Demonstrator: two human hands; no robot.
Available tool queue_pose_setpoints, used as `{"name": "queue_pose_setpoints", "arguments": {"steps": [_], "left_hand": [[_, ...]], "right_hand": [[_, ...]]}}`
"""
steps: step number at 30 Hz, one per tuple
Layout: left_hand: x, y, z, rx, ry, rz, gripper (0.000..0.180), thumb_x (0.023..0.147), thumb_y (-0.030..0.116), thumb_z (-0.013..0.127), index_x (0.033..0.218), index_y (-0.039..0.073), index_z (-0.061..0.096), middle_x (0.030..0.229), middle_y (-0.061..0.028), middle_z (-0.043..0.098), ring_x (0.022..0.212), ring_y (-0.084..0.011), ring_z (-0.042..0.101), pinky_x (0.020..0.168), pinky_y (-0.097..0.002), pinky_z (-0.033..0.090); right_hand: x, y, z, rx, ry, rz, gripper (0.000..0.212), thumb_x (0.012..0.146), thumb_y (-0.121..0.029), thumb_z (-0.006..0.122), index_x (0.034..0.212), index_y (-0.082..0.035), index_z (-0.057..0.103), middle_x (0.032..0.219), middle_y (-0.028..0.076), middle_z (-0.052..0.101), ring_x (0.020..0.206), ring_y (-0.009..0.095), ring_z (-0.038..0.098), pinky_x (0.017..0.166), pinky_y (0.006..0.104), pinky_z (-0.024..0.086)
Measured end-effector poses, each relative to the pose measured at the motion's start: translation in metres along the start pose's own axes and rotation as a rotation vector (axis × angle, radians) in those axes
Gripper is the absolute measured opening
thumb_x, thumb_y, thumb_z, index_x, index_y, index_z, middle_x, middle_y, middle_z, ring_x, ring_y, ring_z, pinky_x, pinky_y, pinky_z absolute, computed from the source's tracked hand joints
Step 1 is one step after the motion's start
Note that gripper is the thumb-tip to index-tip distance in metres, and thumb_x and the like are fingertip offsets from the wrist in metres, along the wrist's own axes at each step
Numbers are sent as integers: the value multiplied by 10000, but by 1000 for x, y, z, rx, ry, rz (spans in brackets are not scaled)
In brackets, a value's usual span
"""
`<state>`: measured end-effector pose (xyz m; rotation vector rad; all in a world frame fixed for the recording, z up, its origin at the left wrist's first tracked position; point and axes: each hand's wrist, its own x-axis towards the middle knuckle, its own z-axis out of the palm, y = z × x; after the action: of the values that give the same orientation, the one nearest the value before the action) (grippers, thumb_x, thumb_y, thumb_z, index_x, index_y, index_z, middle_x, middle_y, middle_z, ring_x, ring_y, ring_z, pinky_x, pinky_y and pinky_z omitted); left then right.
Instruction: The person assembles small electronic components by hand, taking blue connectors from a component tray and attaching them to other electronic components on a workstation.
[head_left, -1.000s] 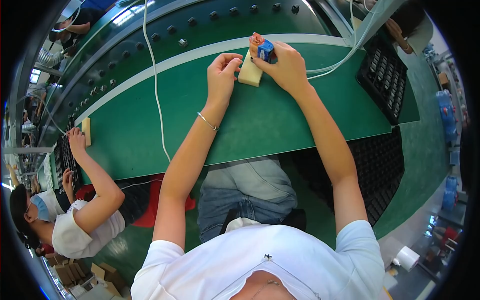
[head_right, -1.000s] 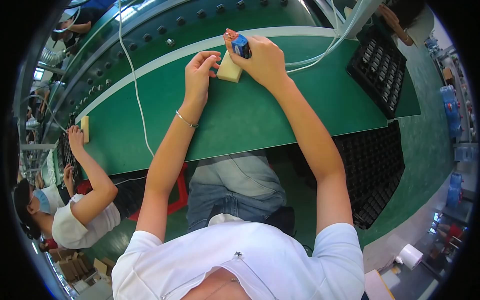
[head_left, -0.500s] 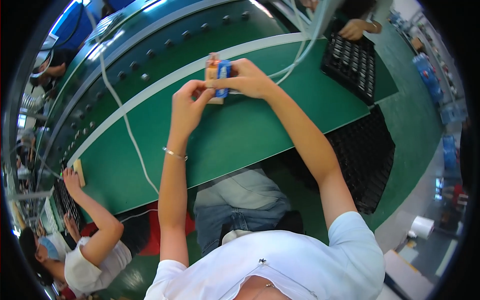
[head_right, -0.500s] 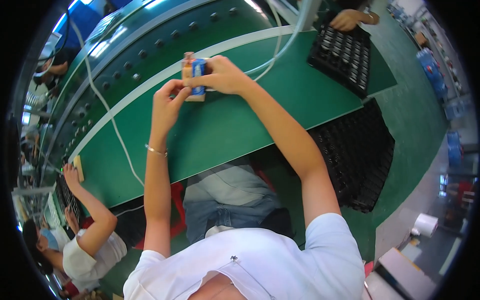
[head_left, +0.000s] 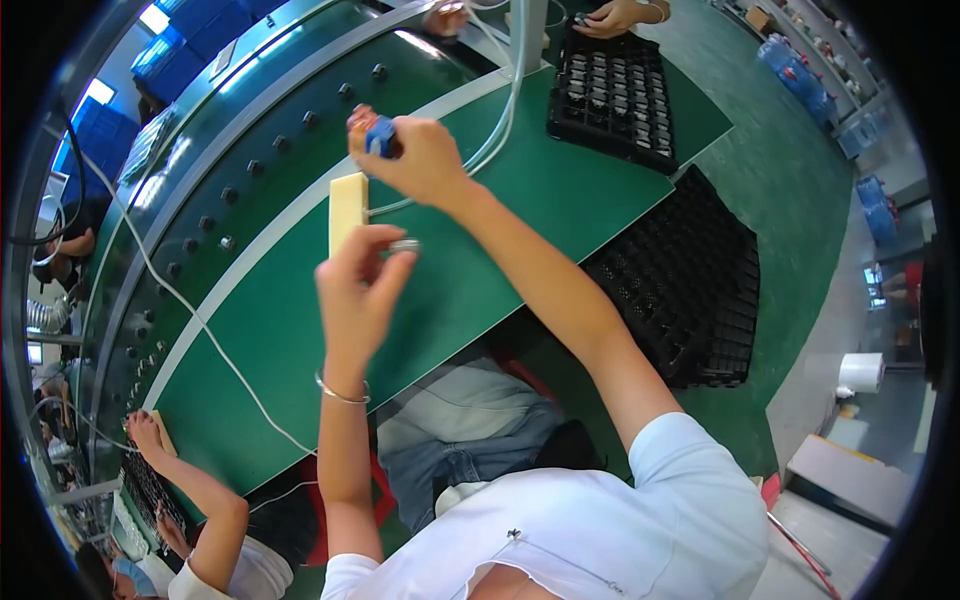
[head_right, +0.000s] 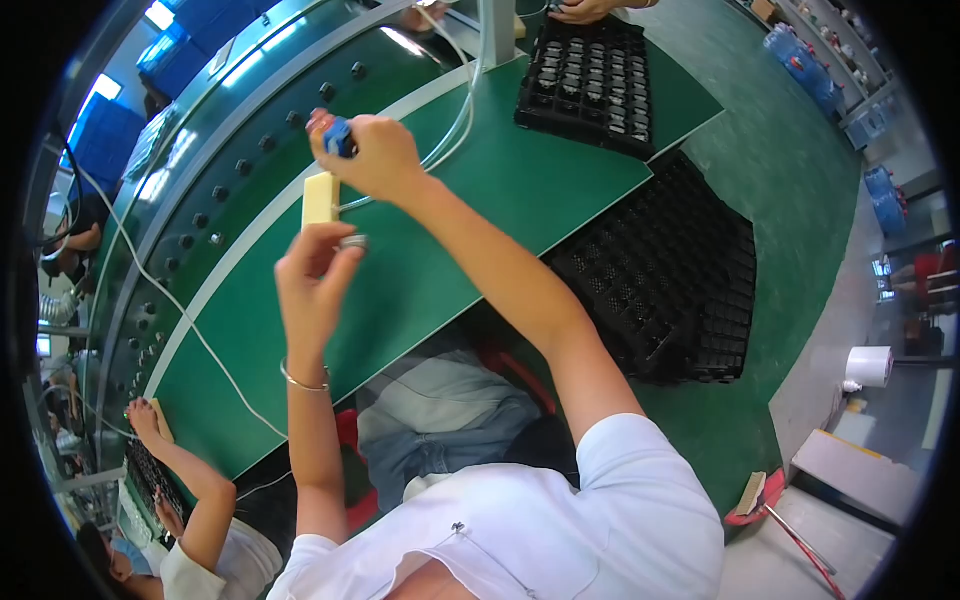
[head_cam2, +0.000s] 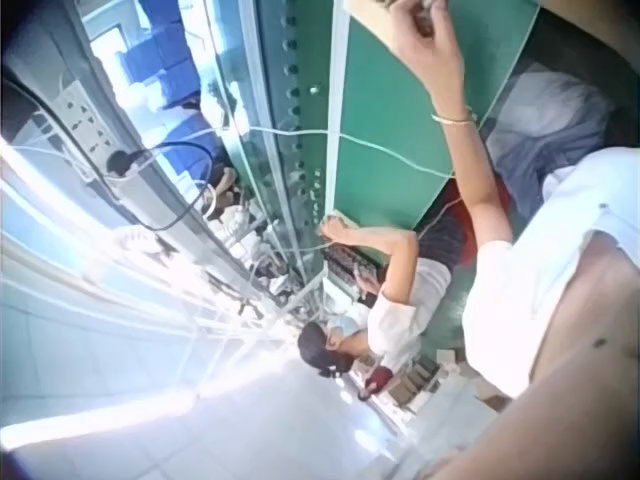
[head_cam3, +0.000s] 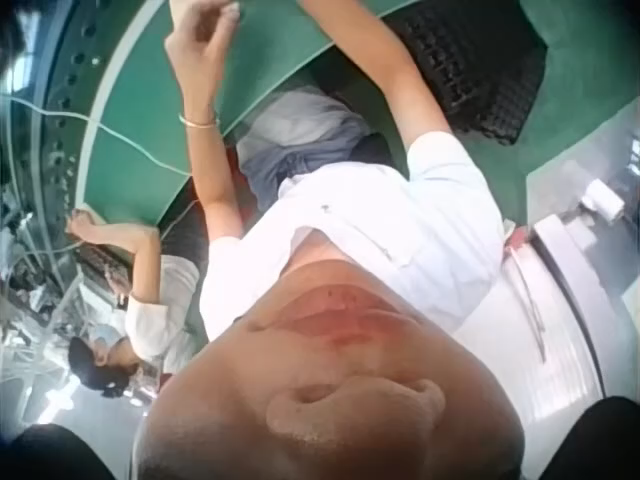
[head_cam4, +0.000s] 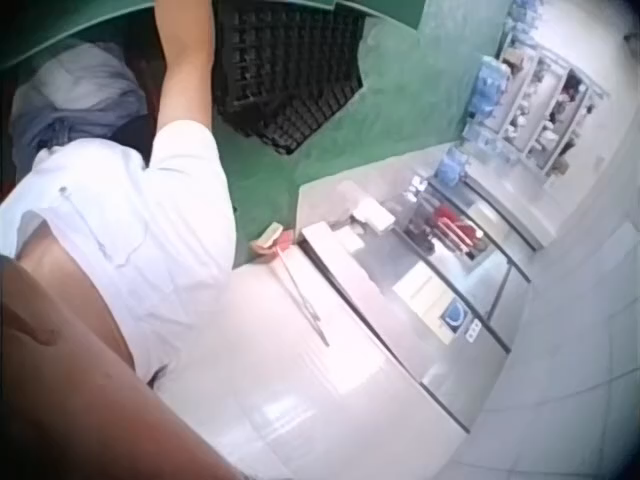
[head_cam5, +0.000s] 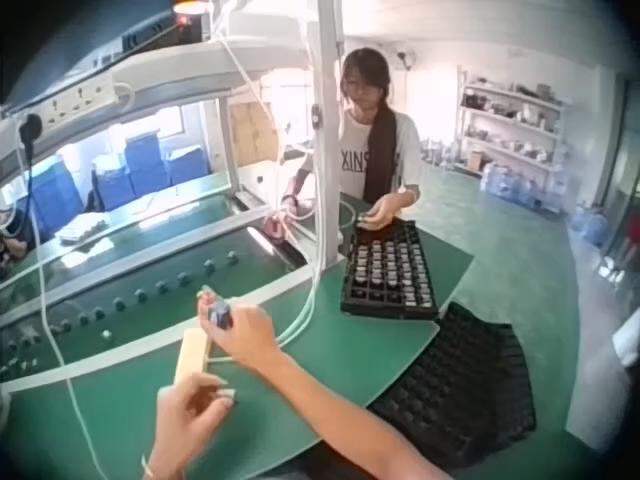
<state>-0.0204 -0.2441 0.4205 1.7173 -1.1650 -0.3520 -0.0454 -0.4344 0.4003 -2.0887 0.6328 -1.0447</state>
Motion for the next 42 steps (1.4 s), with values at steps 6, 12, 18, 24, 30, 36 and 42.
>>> {"name": "queue_pose_setpoints", "arguments": {"steps": [6, 12, 18, 24, 30, 36, 42], "left_hand": [[15, -1, 40, 451, -137, 296, 189, 841, 68, 678, 1014, 27, 614, 897, -112, 643, 837, -315, 631, 726, -402, 506], [5, -18, 34, 504, -16, 176, 296, 799, 91, 704, 1083, 44, 636, 1086, -131, 605, 990, -334, 610, 797, -416, 508], [67, 64, 112, 139, -118, 549, 270, 783, 115, 699, 1036, 44, 640, 1009, -135, 621, 950, -343, 615, 811, -424, 505], [160, 110, 280, 411, -303, 740, 177, 842, 154, 629, 973, 37, 644, 997, -165, 597, 990, -341, 618, 804, -433, 539], [161, 51, 308, 634, -356, 737, 82, 810, 111, 622, 862, 58, 658, 974, -123, 598, 988, -286, 627, 775, -414, 554], [178, 63, 306, 468, -346, 620, 83, 845, 117, 648, 882, 46, 628, 926, -123, 613, 892, -339, 639, 755, -452, 529], [194, 68, 321, 452, -382, 546, 132, 844, 160, 639, 809, 32, 640, 871, -160, 665, 865, -368, 656, 742, -484, 529]], "right_hand": [[-2, 13, 1, 9, 239, -192, 351, 761, -353, 769, 683, -46, 618, 706, 95, 579, 605, 322, 606, 549, 399, 473], [-2, 12, 4, 31, 293, -191, 348, 777, -345, 763, 671, -46, 619, 695, 102, 585, 611, 331, 611, 557, 401, 482], [-7, 27, 4, -10, 141, -239, 316, 769, -353, 766, 746, -59, 652, 771, 102, 614, 692, 326, 640, 606, 406, 509], [-6, 14, 4, 58, 223, -385, 203, 711, -253, 772, 745, -94, 650, 767, 102, 619, 702, 324, 642, 628, 425, 515], [-26, 7, 12, 227, 173, -306, 177, 630, -128, 721, 688, -56, 569, 762, 157, 567, 724, 381, 596, 640, 465, 484], [-15, 5, 18, 172, 149, -322, 179, 628, -110, 723, 670, -31, 569, 765, 150, 542, 673, 364, 566, 598, 448, 455], [-9, 15, 21, 164, 189, -320, 202, 605, -109, 750, 667, -18, 581, 775, 158, 545, 657, 352, 557, 590, 436, 451]]}}
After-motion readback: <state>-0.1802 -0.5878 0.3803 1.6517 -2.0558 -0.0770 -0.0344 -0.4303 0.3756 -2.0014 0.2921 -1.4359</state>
